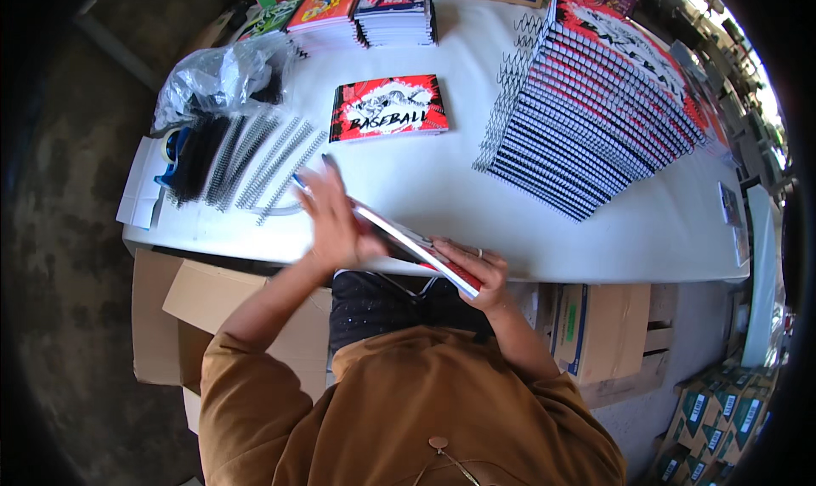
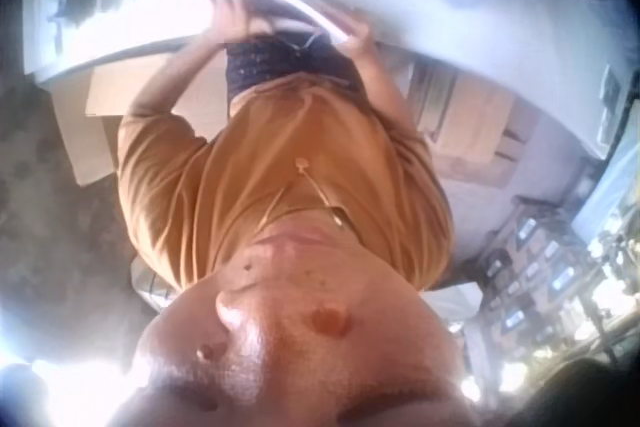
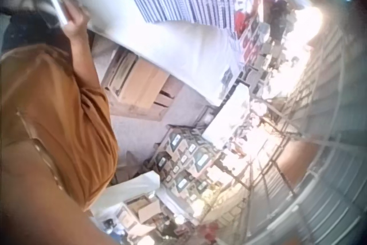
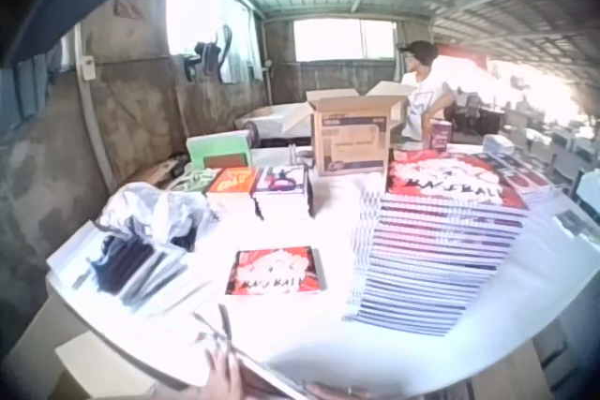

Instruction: The person assembles spiral notebooks by inserting a wire coil into the pre-punched holes of notebook covers and pages, then stacks the finished notebooks on a table.

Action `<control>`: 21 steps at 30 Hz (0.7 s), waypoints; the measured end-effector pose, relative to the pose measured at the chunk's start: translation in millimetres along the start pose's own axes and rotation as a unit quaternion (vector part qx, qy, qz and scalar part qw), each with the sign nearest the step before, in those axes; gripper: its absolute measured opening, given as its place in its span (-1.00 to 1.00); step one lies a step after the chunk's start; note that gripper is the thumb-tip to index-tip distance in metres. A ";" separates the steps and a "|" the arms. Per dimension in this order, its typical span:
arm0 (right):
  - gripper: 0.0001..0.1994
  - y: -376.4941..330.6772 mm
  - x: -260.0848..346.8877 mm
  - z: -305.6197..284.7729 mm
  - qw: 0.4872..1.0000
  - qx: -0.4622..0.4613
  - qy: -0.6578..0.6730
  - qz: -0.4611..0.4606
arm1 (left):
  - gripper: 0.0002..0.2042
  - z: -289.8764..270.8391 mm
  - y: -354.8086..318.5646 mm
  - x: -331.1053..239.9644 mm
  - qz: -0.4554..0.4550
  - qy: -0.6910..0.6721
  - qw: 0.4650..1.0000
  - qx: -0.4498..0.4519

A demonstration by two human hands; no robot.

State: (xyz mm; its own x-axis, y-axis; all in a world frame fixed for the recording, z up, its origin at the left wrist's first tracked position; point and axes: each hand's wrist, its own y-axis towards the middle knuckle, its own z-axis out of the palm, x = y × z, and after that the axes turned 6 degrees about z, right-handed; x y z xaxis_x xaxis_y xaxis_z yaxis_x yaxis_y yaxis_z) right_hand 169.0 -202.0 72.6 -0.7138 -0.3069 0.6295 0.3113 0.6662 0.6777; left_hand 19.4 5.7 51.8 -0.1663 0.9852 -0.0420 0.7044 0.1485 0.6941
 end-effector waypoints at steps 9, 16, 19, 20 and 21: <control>-0.71 0.7 -2.2 3.2 0.999 -0.003 0.036 0.024 | 0.06 0.4 -7.3 -3.4 -0.006 0.040 0.997 -0.071; -0.71 -4.1 1.1 10.6 0.998 -0.011 0.055 0.039 | 0.08 -27.3 40.8 26.5 -0.026 0.090 0.971 -0.222; -0.71 0.2 2.0 12.0 0.999 -0.031 0.030 0.026 | 0.10 19.3 -52.3 -11.7 0.004 -0.013 1.000 0.010; -0.71 -2.5 -2.3 8.6 0.998 -0.032 0.033 0.036 | 0.08 11.8 -64.9 -21.7 0.070 0.076 0.989 0.106; -0.72 -3.1 -4.6 5.8 0.998 -0.033 0.034 0.048 | 0.06 7.6 -44.6 -9.9 0.101 0.094 0.990 -0.016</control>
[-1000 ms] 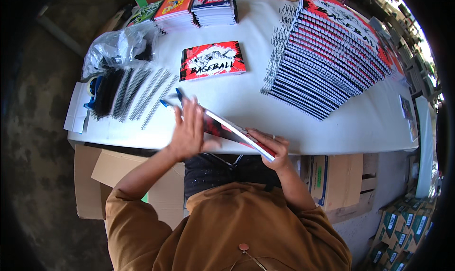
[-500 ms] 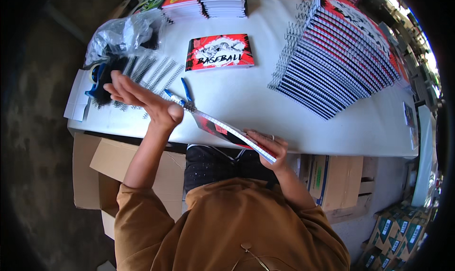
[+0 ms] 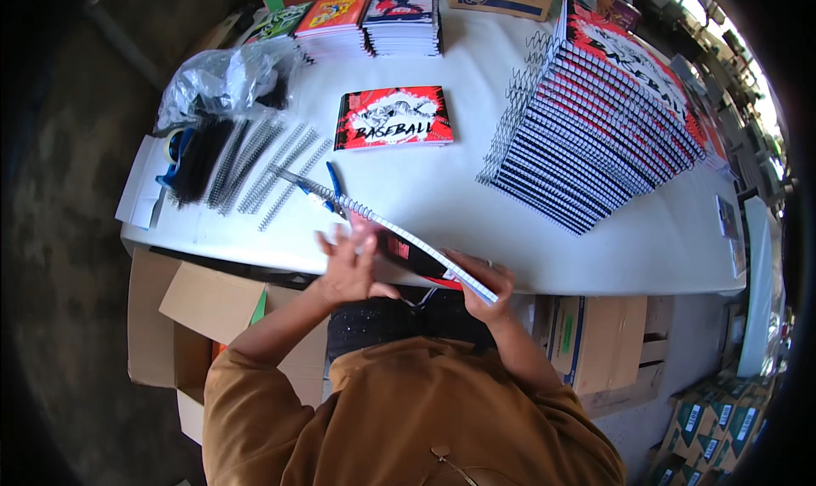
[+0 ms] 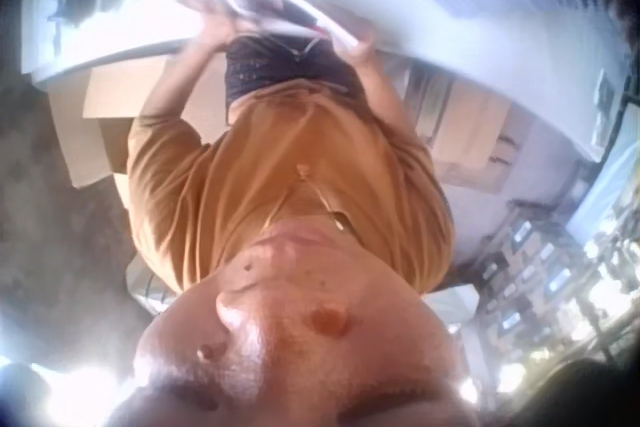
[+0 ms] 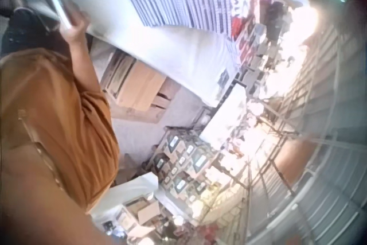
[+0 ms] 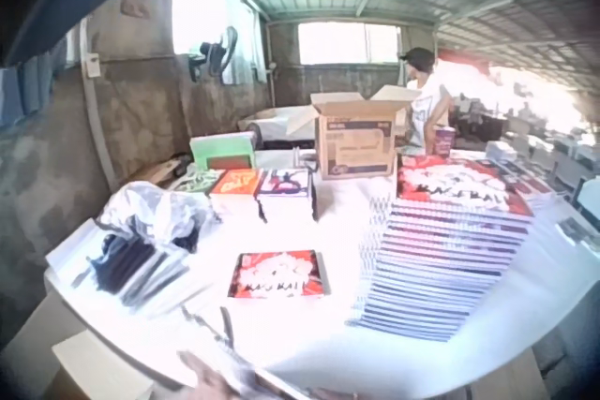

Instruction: The person assembles spiral notebooks by inserting a wire coil into the pre-punched holes of notebook covers and pages, then stacks the finished notebooks on a table.

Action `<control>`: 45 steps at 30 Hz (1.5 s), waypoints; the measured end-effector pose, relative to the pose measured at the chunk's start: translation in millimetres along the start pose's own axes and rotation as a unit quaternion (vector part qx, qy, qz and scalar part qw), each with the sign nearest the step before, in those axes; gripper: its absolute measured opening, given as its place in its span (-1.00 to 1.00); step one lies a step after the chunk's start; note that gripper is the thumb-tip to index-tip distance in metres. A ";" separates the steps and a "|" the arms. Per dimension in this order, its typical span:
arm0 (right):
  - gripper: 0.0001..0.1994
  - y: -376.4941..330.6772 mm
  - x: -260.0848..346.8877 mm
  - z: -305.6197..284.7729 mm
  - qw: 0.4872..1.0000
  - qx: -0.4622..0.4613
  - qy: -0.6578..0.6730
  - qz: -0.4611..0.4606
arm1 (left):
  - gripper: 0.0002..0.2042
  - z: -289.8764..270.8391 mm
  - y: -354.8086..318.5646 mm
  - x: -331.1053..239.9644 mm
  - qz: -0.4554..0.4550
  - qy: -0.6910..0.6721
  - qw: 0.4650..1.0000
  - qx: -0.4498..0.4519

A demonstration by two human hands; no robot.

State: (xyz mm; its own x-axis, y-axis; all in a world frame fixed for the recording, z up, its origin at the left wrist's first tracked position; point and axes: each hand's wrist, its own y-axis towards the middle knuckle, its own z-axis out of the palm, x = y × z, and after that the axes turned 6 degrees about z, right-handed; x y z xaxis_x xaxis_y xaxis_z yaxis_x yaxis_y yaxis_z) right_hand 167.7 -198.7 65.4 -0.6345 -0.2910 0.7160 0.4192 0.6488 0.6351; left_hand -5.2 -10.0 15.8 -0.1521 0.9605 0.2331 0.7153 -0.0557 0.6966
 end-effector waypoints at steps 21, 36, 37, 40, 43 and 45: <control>-0.67 -1.4 -2.2 -7.2 0.998 0.036 0.041 -0.019 | -0.05 -11.4 64.1 10.8 0.040 -0.014 0.981 -0.187; -0.52 26.0 -20.5 8.3 0.992 0.087 0.079 0.035 | -0.55 -25.2 126.4 30.7 -0.012 -0.102 0.988 -0.113; -0.51 30.9 -19.1 7.9 0.993 0.085 0.071 0.033 | -0.52 -23.4 134.6 34.7 -0.009 -0.056 0.980 -0.192; -0.43 38.7 -28.6 19.7 0.995 0.083 0.045 -0.033 | -0.16 -10.5 149.8 44.3 -0.072 -0.005 0.968 -0.242; -0.37 52.9 -27.5 19.2 0.992 0.120 0.021 0.027 | 0.14 28.4 54.9 22.3 -0.012 -0.115 0.993 -0.008; -0.33 59.8 -32.0 23.9 0.993 0.107 0.048 0.018 | 0.15 55.1 0.1 21.9 -0.094 -0.170 0.981 0.015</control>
State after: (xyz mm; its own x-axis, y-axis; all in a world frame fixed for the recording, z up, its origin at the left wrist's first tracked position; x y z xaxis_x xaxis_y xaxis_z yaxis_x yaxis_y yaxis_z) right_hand 197.6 -133.9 73.5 -0.5522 -0.3247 0.7679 0.2861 0.7913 0.5404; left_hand 29.2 26.1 -16.4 -0.0507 0.9889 -0.1395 0.7171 0.1333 0.6841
